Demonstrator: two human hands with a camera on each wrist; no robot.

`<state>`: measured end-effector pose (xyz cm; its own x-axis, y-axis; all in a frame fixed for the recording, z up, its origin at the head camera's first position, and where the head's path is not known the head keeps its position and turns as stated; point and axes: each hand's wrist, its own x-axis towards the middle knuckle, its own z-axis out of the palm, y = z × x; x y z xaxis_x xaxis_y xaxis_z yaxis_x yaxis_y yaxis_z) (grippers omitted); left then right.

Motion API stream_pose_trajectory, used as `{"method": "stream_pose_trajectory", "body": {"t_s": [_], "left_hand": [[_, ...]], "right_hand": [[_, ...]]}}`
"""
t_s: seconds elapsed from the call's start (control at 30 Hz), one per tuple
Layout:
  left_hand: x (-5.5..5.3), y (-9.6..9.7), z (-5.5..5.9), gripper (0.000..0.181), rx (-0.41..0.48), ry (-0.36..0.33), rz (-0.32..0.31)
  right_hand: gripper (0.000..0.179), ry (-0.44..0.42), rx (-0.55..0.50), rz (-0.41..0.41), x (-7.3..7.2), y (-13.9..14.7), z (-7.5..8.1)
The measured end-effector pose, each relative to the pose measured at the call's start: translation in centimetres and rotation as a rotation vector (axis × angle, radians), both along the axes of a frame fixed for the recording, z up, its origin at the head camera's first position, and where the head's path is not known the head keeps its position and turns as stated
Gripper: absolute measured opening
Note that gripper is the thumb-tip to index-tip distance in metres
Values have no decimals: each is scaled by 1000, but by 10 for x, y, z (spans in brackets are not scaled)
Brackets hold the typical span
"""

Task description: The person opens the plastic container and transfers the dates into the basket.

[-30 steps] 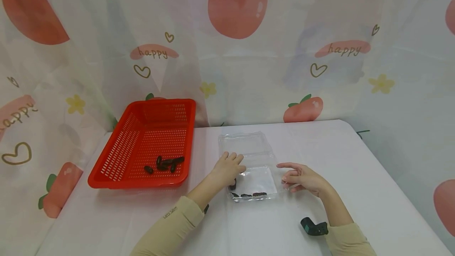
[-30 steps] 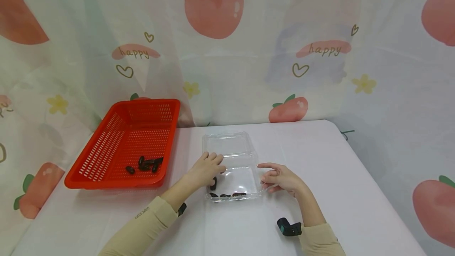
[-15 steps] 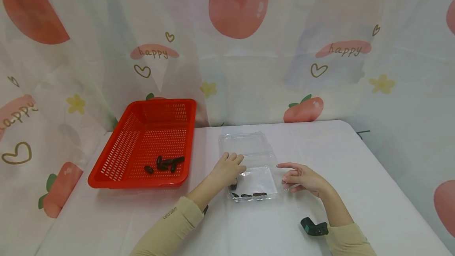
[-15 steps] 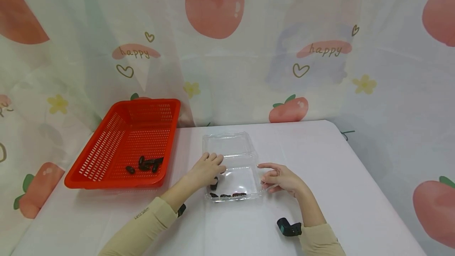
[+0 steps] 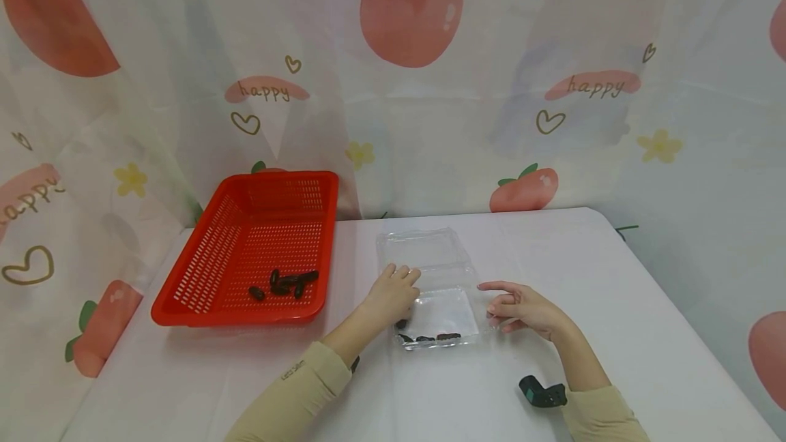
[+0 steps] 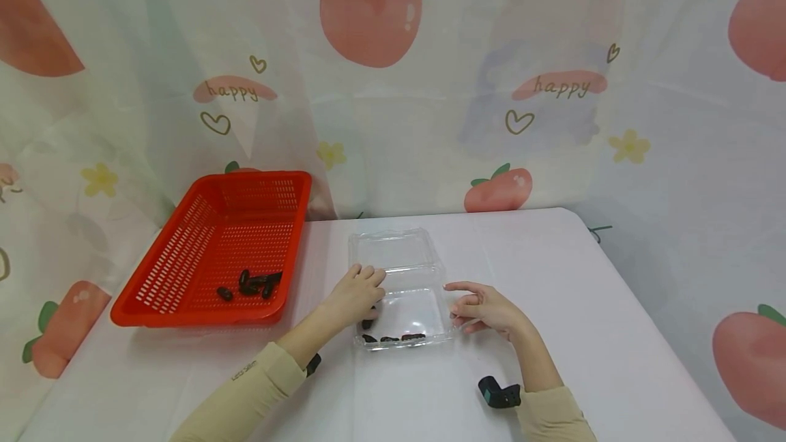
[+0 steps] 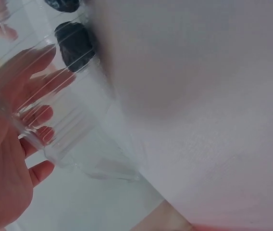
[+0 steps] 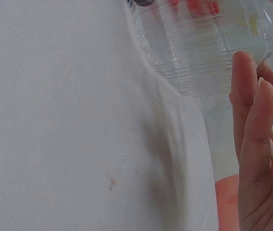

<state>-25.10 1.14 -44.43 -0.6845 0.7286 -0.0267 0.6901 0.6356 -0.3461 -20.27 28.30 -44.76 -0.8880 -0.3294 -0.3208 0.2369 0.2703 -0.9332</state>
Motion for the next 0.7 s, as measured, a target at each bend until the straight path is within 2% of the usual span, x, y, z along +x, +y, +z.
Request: {"method": "stream_pose_trajectory", "body": {"t_s": [0.27, 0.5, 0.7], "left_hand": [[3, 2, 6, 18, -9, -60, 53], [8, 7, 3, 32, -77, -91, 114], [9, 8, -1, 29, -69, -76, 101]], "right_hand": [[58, -2, -4, -1, -1, 0, -1], [59, -2, -2, 2, -1, 0, -1], [59, 3, 3, 6, -1, 0, -1]]}}
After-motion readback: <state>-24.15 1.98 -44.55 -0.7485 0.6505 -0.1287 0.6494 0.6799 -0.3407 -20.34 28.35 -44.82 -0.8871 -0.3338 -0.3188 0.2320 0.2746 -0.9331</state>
